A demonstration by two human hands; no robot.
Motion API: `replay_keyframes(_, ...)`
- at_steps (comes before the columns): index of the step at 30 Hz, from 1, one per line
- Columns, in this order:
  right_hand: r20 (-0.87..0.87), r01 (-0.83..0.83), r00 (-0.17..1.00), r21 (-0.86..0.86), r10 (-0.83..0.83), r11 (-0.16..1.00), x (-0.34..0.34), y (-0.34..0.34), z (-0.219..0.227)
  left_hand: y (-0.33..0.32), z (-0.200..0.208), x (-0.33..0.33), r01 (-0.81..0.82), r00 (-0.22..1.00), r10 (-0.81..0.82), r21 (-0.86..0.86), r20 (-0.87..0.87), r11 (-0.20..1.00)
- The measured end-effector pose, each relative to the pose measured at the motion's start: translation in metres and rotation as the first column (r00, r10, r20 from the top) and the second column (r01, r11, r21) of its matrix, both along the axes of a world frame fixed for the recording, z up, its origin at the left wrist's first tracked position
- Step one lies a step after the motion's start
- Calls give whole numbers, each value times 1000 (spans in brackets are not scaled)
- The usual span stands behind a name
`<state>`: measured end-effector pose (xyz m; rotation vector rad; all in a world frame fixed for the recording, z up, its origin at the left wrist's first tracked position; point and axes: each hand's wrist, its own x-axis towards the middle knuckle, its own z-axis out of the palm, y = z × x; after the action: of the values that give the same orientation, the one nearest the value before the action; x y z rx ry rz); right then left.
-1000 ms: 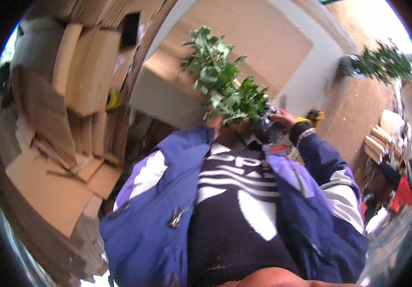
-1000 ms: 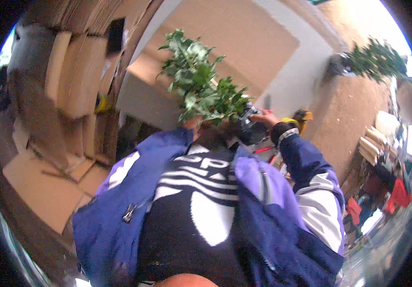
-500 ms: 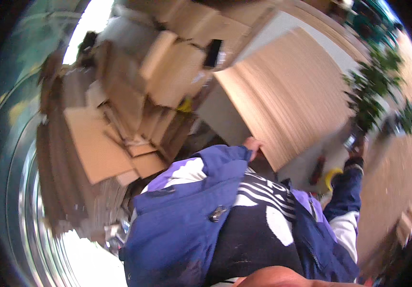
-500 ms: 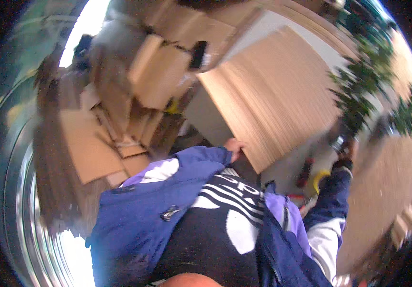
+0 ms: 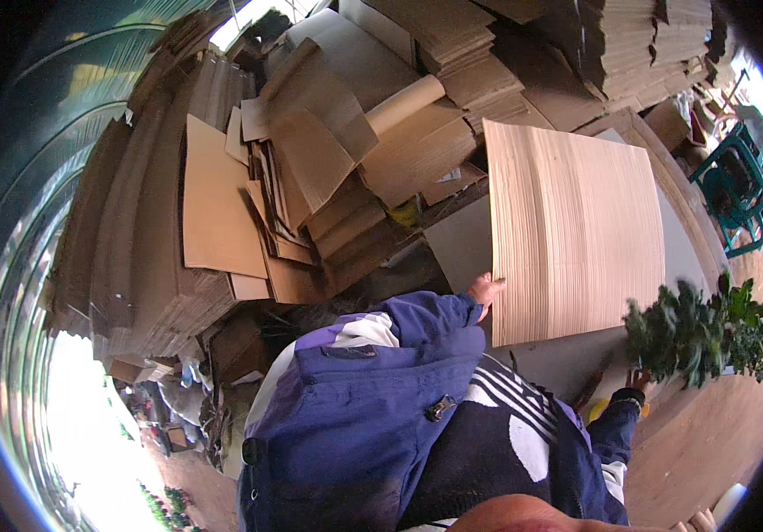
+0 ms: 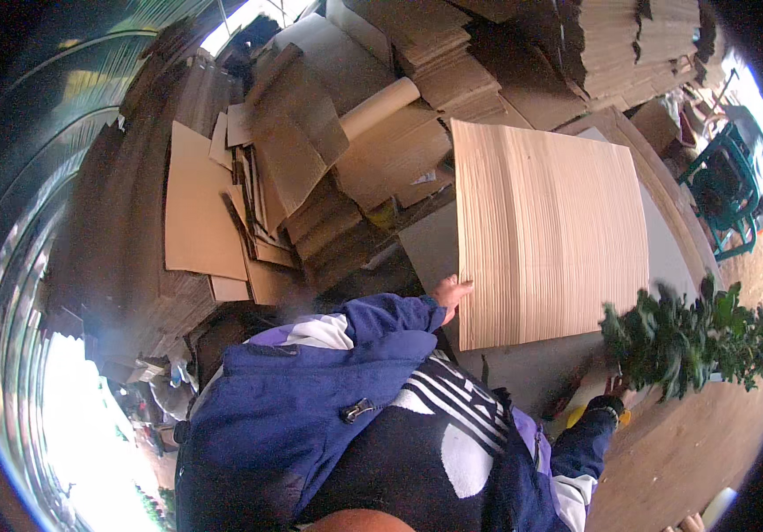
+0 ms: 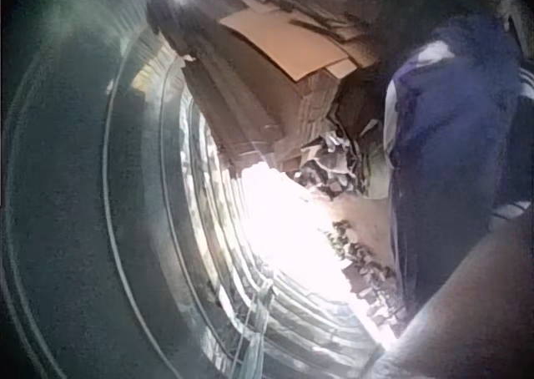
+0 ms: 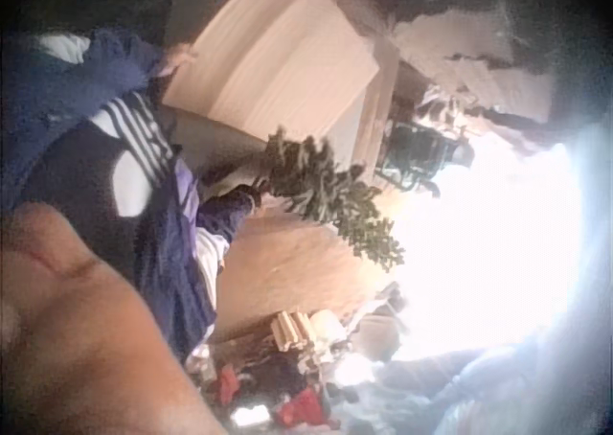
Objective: The person rolls a flat cardboard sheet around a cylindrical core to form a tube, then secures the seam with packing tape. They repeat the process to make a second tube, then move a potted plant and stack flat cardboard sheets nearby.
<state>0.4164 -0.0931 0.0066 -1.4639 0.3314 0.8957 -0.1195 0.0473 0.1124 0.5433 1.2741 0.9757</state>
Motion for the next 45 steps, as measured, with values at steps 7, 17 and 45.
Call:
replay_keyframes(7, -74, -74, 995, -170, 62, 983, -77, -33, 20, 32, 59, -89, 1, 1000, 5, 325, -17, 946)
replay_keyframes(17, -292, -749, 546, 252, 786, 613, -394, 28, 32, -2, 158, -314, 76, 963, 95, 593, -252, 802)
replay_keyframes(45, 532, -669, 69, 652, 844, -356, -810, 197, 422, -196, 337, -476, -517, 746, 639, 765, 185, 383)
